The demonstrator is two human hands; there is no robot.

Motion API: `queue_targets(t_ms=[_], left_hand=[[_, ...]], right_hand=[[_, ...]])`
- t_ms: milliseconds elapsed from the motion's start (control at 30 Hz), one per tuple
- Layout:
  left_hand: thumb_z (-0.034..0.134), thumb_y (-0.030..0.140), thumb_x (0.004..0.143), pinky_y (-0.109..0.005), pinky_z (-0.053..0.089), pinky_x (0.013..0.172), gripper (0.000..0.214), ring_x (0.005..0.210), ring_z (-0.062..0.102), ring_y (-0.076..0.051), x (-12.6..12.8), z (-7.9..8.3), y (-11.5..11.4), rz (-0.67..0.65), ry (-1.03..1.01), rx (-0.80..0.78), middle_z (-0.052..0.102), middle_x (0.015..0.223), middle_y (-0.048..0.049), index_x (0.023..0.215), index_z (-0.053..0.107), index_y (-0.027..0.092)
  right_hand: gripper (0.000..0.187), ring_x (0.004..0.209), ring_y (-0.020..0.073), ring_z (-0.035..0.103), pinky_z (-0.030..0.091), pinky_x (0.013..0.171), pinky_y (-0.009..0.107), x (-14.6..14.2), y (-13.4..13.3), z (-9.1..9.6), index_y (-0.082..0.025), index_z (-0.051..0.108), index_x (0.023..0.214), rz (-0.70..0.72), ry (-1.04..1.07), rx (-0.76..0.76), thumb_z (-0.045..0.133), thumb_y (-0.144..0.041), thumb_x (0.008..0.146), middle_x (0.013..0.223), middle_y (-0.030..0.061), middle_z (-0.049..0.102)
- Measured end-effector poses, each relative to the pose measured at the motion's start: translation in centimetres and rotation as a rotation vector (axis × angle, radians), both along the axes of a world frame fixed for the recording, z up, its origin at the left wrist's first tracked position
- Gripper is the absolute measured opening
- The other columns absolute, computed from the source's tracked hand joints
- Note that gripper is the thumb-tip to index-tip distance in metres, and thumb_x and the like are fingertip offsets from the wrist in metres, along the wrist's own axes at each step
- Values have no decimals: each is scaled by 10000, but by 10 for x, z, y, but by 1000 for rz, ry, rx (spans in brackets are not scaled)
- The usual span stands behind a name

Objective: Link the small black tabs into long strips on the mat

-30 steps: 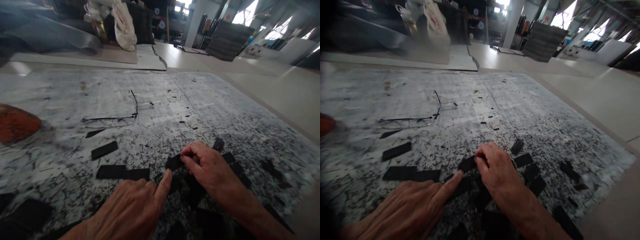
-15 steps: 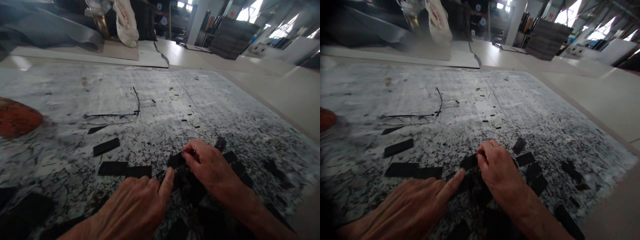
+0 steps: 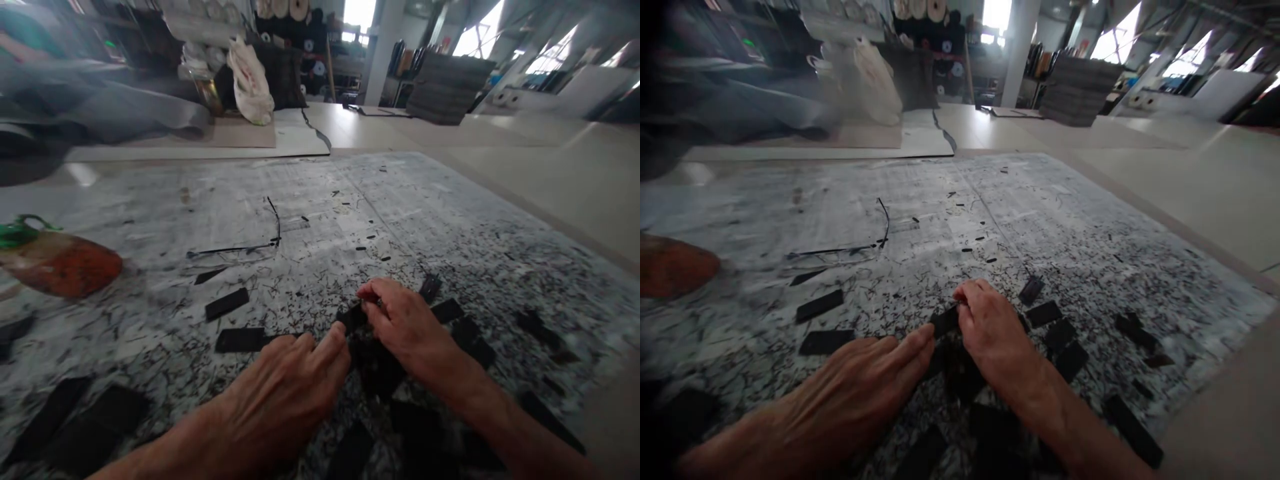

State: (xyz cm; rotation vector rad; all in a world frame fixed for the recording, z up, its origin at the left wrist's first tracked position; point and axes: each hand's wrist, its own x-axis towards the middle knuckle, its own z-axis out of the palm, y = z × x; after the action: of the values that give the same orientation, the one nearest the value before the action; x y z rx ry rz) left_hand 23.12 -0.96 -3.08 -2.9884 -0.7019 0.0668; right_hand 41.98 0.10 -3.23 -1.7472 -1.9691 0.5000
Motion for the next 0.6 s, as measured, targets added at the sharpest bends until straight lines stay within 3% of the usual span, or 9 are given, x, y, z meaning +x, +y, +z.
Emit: queue_targets(t_ms=[100, 200, 367, 500, 600], left_hand=[[320, -20, 776, -292, 537, 555, 444, 690, 601, -159, 0, 2, 2, 14, 16, -38, 556, 1163, -87, 1170, 457, 130], [336, 6, 800, -278, 542, 589, 420, 716, 613, -163, 1, 4, 3, 13, 24, -70, 586, 1112, -102, 1192, 445, 111], [277, -55, 716, -265, 550, 582, 555, 732, 640, -163, -1, 2, 2, -2, 8, -12, 539, 1235, -125, 1227, 437, 92], [256, -74, 674, -239, 552, 670, 621, 864, 645, -164, -9, -14, 7, -31, -87, 144, 514, 1276, -110, 1235, 446, 114], [301, -38, 683, -218, 526, 771, 642, 987, 609, -168, -19, -33, 12, -65, -186, 176, 490, 1301, -103, 1295, 387, 133]], right_hand=[[62, 794, 167, 570, 423, 729, 284, -1, 0, -4, -165, 584, 855, -3, -12, -10, 536, -167, 816, 848, 44, 605], [160, 857, 193, 562, 419, 765, 305, -2, -1, -7, -169, 580, 911, 3, -56, -22, 618, -242, 774, 911, 55, 581], [101, 941, 200, 547, 397, 829, 301, -5, -1, -6, -175, 572, 912, -7, -72, -93, 546, -205, 819, 950, 59, 570], [141, 877, 170, 573, 420, 781, 269, -5, 1, -5, -197, 582, 924, -16, -99, -72, 474, -158, 841, 943, 38, 581], [125, 859, 175, 583, 438, 750, 272, -5, 2, -6, -198, 581, 919, -17, -107, -44, 483, -205, 842, 940, 44, 581]])
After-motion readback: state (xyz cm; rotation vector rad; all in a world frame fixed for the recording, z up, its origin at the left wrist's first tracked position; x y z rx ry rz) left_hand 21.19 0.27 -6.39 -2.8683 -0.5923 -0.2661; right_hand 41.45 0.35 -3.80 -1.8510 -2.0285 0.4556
